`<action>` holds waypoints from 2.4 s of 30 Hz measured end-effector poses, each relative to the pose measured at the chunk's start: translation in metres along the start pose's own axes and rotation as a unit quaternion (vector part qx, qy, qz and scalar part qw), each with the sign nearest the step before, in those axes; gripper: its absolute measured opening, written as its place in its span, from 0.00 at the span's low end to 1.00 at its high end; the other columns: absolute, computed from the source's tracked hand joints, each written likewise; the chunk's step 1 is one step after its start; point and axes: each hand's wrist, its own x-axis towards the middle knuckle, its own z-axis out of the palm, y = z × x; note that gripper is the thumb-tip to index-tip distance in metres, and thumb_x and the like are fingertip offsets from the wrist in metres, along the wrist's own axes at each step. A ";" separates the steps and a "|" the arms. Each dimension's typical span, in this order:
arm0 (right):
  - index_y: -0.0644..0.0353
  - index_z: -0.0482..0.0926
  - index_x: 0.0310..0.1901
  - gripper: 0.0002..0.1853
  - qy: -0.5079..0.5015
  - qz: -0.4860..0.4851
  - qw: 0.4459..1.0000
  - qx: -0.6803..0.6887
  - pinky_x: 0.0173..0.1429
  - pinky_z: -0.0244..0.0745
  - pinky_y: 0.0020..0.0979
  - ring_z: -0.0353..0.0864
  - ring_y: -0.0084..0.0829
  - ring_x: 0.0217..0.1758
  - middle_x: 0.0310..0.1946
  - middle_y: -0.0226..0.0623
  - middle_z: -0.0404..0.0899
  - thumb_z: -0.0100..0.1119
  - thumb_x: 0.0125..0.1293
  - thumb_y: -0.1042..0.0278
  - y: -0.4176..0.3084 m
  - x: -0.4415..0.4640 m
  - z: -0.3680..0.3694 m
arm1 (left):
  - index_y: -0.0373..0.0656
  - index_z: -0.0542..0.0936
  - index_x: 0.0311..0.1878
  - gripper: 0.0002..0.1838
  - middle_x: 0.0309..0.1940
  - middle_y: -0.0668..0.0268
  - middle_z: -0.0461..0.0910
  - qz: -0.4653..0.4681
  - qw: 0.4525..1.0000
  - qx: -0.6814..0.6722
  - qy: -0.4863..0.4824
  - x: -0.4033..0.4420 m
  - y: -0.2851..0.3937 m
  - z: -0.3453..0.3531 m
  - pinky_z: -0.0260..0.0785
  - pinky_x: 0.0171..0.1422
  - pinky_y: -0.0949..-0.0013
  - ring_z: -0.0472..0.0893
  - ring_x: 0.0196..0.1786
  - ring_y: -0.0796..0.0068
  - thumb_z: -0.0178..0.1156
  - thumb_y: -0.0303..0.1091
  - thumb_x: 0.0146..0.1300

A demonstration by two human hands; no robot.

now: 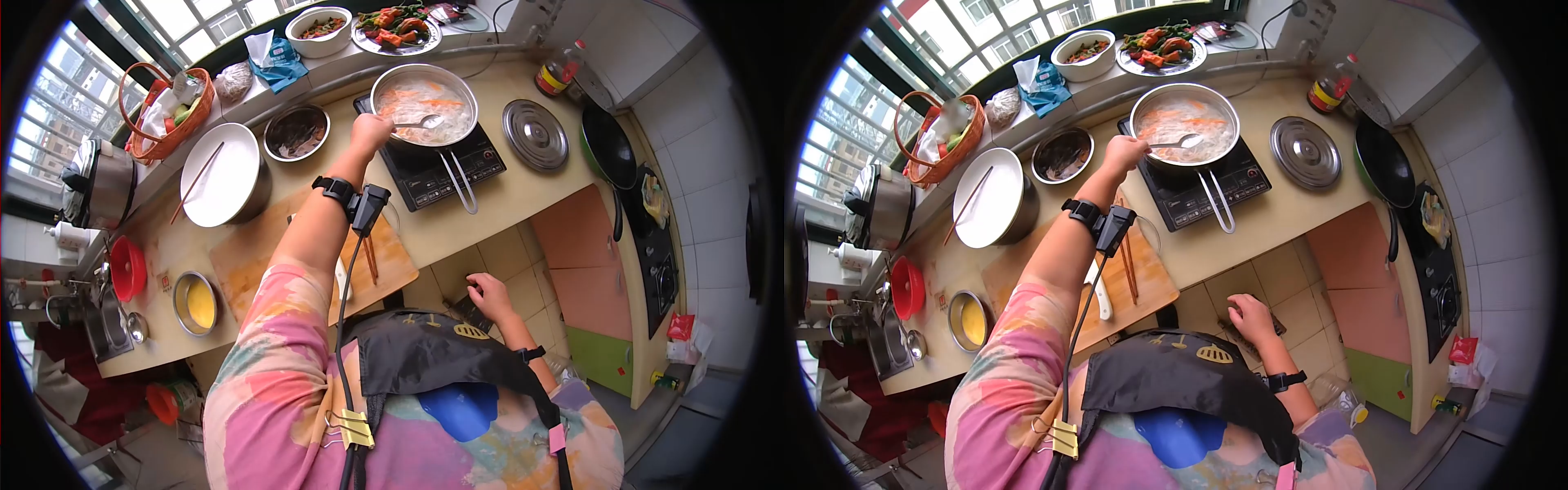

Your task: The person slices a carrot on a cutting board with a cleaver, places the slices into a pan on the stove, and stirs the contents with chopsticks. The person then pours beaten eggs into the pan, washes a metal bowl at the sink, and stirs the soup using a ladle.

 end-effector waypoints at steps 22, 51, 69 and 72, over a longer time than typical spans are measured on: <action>0.58 0.78 0.42 0.12 -0.048 0.034 0.998 -0.030 0.41 0.75 0.34 0.80 0.37 0.35 0.36 0.39 0.79 0.59 0.57 0.67 0.006 -0.001 0.005 | 0.40 0.84 0.23 0.08 0.15 0.59 0.77 -0.081 0.996 -0.031 -0.020 0.008 -0.018 -0.012 0.69 0.27 0.64 0.76 0.17 0.66 0.62 0.35 0.44; 0.58 0.78 0.42 0.12 -0.064 0.028 0.997 -0.014 0.41 0.75 0.33 0.79 0.36 0.35 0.35 0.39 0.80 0.60 0.57 0.67 -0.013 0.026 0.012 | 0.39 0.84 0.25 0.09 0.14 0.66 0.74 -0.077 0.994 -0.071 -0.042 -0.006 -0.009 -0.051 0.67 0.24 0.71 0.72 0.16 0.75 0.59 0.34 0.49; 0.61 0.79 0.41 0.11 -0.072 -0.068 0.995 -0.015 0.40 0.76 0.33 0.80 0.35 0.32 0.34 0.40 0.80 0.59 0.56 0.69 -0.061 0.068 0.044 | 0.38 0.78 0.26 0.11 0.18 0.75 0.71 0.126 0.982 -0.086 -0.111 -0.186 0.101 -0.334 0.60 0.24 0.81 0.66 0.20 0.89 0.57 0.34 0.62; 0.63 0.79 0.42 0.10 -0.101 -0.079 0.992 -0.020 0.37 0.76 0.29 0.80 0.31 0.29 0.33 0.40 0.80 0.59 0.57 0.72 -0.082 0.079 0.057 | 0.39 0.76 0.26 0.09 0.17 0.76 0.67 0.115 0.982 -0.123 -0.086 -0.234 0.111 -0.375 0.57 0.23 0.81 0.65 0.20 0.88 0.57 0.33 0.59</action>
